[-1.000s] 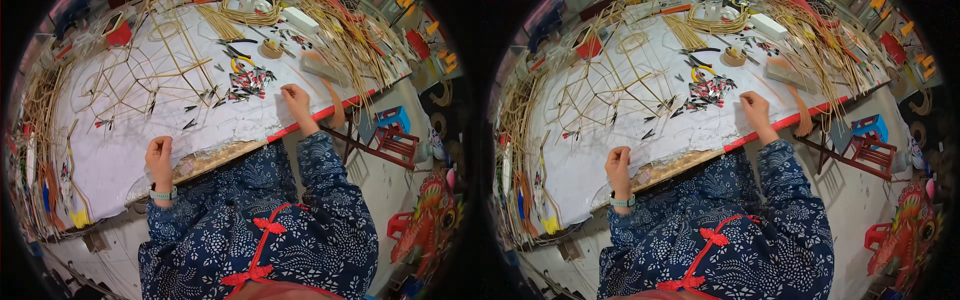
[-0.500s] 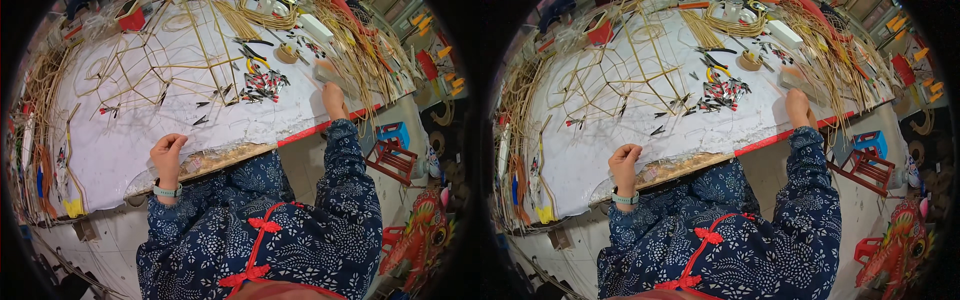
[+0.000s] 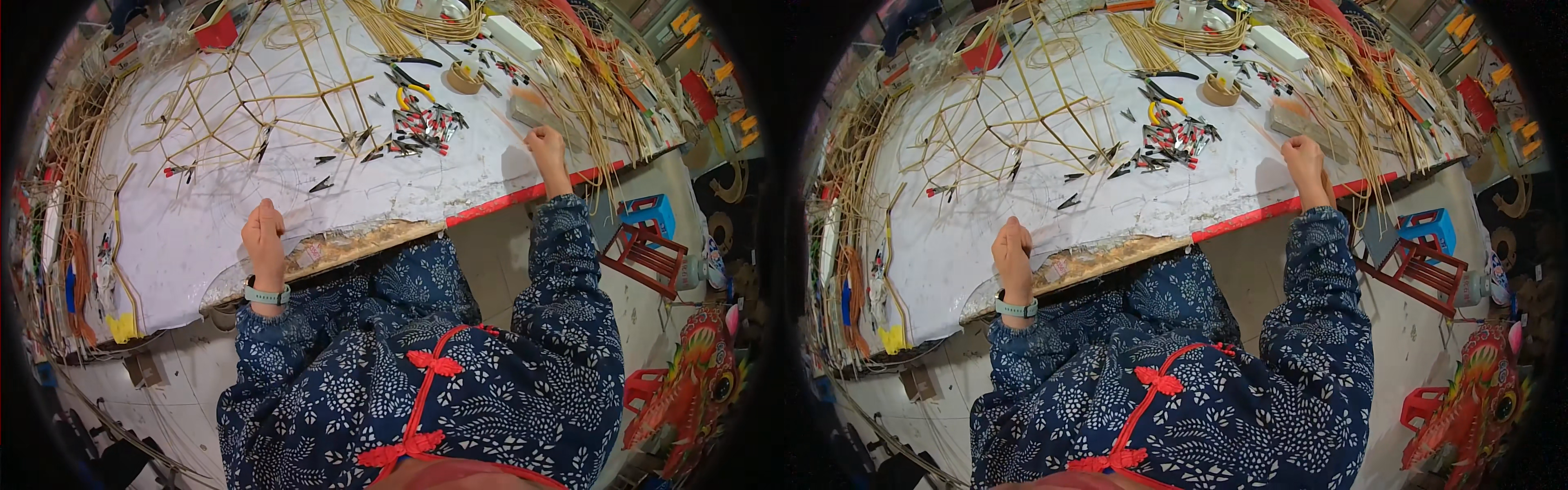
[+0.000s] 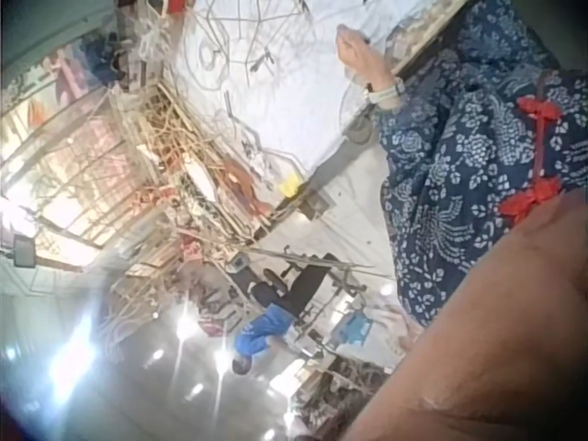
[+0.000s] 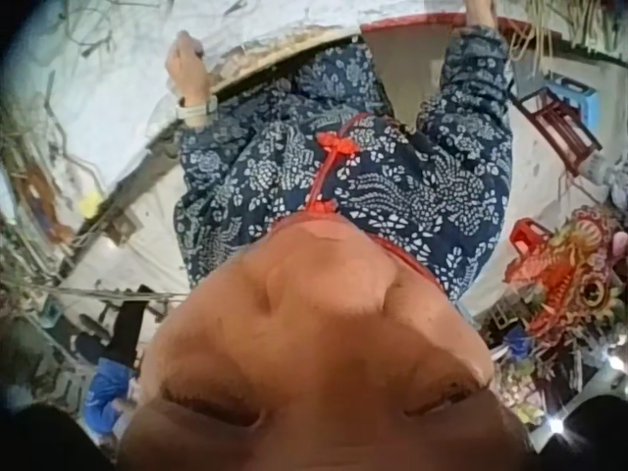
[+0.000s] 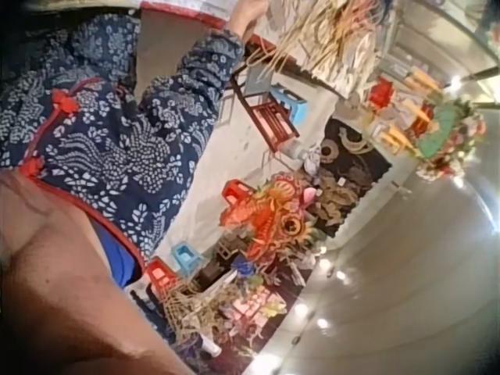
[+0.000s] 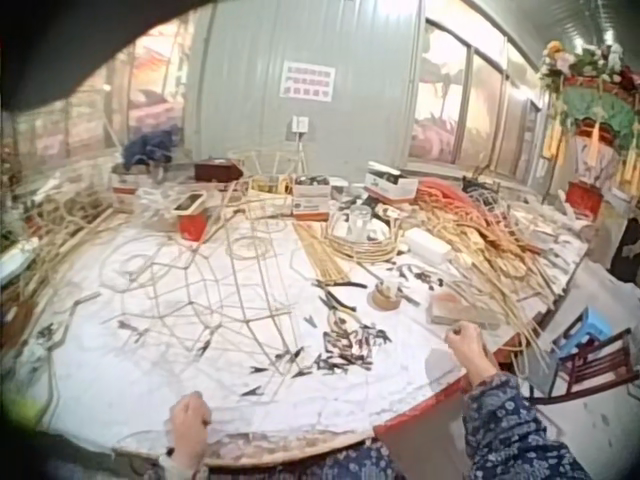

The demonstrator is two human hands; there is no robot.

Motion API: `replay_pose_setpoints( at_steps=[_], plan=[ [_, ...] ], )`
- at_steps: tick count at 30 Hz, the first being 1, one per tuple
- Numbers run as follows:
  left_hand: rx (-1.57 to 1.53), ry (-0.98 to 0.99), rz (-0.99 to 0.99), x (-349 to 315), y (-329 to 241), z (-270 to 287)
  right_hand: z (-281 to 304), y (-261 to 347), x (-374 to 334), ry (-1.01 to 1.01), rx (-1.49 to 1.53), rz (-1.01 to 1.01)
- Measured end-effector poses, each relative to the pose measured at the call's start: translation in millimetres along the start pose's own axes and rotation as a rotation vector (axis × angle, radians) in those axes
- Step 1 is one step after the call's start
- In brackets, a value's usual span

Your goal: Assembling a bamboo frame for a lantern or decoration using bamboo sticks and glue.

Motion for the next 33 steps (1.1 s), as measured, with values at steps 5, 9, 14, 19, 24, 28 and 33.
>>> replay_pose_setpoints(
  at_steps=[5, 9, 14, 19, 24, 28, 33],
  plan=[
    [0.377, -0.061, -0.446, -18.2, -33.1, -6.1, 18.8, 86.6, -67.8, 0.327, 0.618, -0.155],
    [0.398, 0.188, -0.726, -95.9, -105.2, -88.2, 50.3, 190.7, -163.1, 0.684, 0.874, -0.080],
    [0.497, 0.486, -0.593, -110.4, -84.7, -95.6, 62.9, 241.0, -205.5, 0.961, 1.052, -0.069],
    [0.185, 0.553, 0.378, -109.5, -50.6, -71.8, 52.8, 246.7, -212.5, 1.133, 1.053, -0.091],
    [-0.247, 0.425, 0.652, -113.7, -32.4, -68.6, 34.9, 239.8, -229.8, 1.341, 1.159, -0.297],
    [-0.228, 0.378, 0.574, -112.0, -32.1, -69.3, 30.1, 245.7, -238.9, 1.348, 1.432, -0.530],
    [-0.116, 0.368, 0.382, -106.5, -38.7, -69.0, 23.7, 242.8, -246.2, 1.478, 1.470, -0.565]
  ],
)
Point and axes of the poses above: each hand's wrist, its own x-axis towards the middle knuckle, its own z-axis out of the back of the hand, y = z × x, the point moved 6 cm from there along x, towards the middle knuckle, and after that the axes turned 12 degrees about -y, right-handed, at the moved point
